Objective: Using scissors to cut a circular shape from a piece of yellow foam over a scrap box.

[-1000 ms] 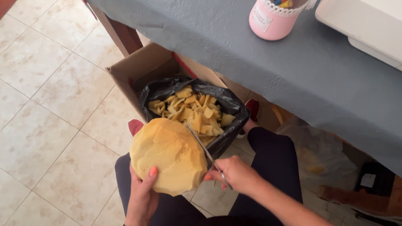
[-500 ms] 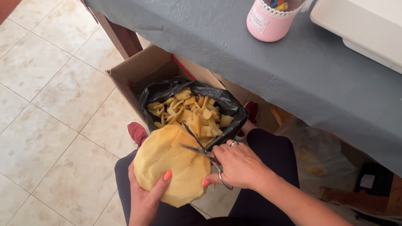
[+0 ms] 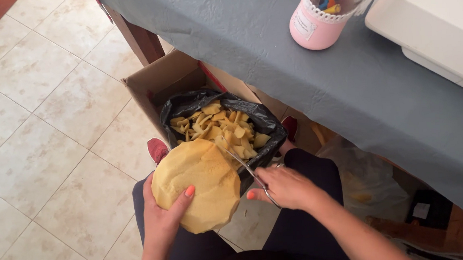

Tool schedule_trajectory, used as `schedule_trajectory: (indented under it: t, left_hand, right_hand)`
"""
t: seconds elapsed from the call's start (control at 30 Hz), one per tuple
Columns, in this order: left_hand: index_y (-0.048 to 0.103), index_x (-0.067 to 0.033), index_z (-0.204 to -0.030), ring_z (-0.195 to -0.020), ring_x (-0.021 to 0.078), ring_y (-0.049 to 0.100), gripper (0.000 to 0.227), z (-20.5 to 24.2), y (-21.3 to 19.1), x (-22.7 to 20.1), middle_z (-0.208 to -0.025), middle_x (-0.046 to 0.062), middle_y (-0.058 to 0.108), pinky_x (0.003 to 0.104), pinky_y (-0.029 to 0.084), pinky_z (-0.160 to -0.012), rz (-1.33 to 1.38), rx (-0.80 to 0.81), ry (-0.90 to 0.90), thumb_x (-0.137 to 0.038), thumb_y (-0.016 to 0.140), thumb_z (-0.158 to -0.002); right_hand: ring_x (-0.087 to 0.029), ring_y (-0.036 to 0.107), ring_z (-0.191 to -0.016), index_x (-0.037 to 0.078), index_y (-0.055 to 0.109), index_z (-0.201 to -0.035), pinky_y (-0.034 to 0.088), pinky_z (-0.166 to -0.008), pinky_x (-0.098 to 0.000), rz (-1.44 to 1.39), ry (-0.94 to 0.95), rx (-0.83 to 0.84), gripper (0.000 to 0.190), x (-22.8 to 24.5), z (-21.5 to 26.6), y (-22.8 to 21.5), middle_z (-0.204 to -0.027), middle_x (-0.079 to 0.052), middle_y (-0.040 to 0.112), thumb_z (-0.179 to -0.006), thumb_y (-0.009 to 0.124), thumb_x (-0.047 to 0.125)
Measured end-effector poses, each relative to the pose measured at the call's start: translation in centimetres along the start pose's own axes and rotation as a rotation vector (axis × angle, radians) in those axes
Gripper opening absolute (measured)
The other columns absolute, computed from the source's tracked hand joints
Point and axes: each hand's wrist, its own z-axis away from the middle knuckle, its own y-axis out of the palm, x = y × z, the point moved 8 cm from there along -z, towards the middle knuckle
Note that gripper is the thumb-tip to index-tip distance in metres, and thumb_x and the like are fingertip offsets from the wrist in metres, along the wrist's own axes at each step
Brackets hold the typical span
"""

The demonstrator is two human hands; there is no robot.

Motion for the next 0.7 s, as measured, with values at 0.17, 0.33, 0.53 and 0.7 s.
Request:
schedule_trajectory:
  t: [0.17,0.33,0.53,0.7]
  left_hand:
    - [0.047,-0.0121,-0.144,-0.129,0.0159,0.057,0.091,0.4,-0.1,-1.1,-0.145,0.004,0.056,0.033,0.048,-0.108,-0.124,0.076,0.111,-0.026,0.084,-0.062]
    - [0.051,-0.0144,-0.145,-0.119,0.0137,0.065,0.091,0.6,0.8,0.4,-0.133,0.002,0.066,0.032,0.056,-0.101,-0.195,0.215,0.134,-0.030,0.087,-0.063]
    - [0.045,-0.0125,-0.146,-0.130,0.0129,0.058,0.092,0.4,0.9,0.0,-0.159,-0.005,0.047,0.033,0.053,-0.104,-0.140,0.188,0.097,-0.030,0.083,-0.064]
    - [0.051,-0.0118,-0.141,-0.118,0.0161,0.065,0.087,0.1,0.7,0.0,-0.136,0.001,0.063,0.034,0.057,-0.098,-0.127,0.166,-0.009,-0.027,0.083,-0.062]
  right_hand:
    - [-0.026,0.057,-0.089,0.016,0.050,-0.090,0.045,-0.077,-0.0436,0.147,-0.027,-0.018,0.076,2.2,0.9,-3.0,-0.087,-0.003,0.060,-0.077,0.046,0.090]
    - [-0.030,0.062,-0.081,0.012,0.054,-0.083,0.049,-0.074,-0.0465,0.229,-0.077,-0.113,0.084,2.9,0.1,-2.1,-0.079,-0.008,0.062,-0.074,0.045,0.094]
    - [-0.027,0.055,-0.046,0.011,0.043,-0.064,0.041,-0.047,-0.0445,0.216,-0.180,-0.296,0.072,1.7,-0.7,-0.4,-0.051,-0.003,0.051,-0.092,0.062,0.075]
    - [-0.025,0.067,-0.066,0.013,0.057,-0.078,0.047,-0.060,-0.0410,0.023,0.024,-0.021,0.060,-0.3,-0.5,-0.6,-0.068,-0.004,0.067,-0.091,0.059,0.072]
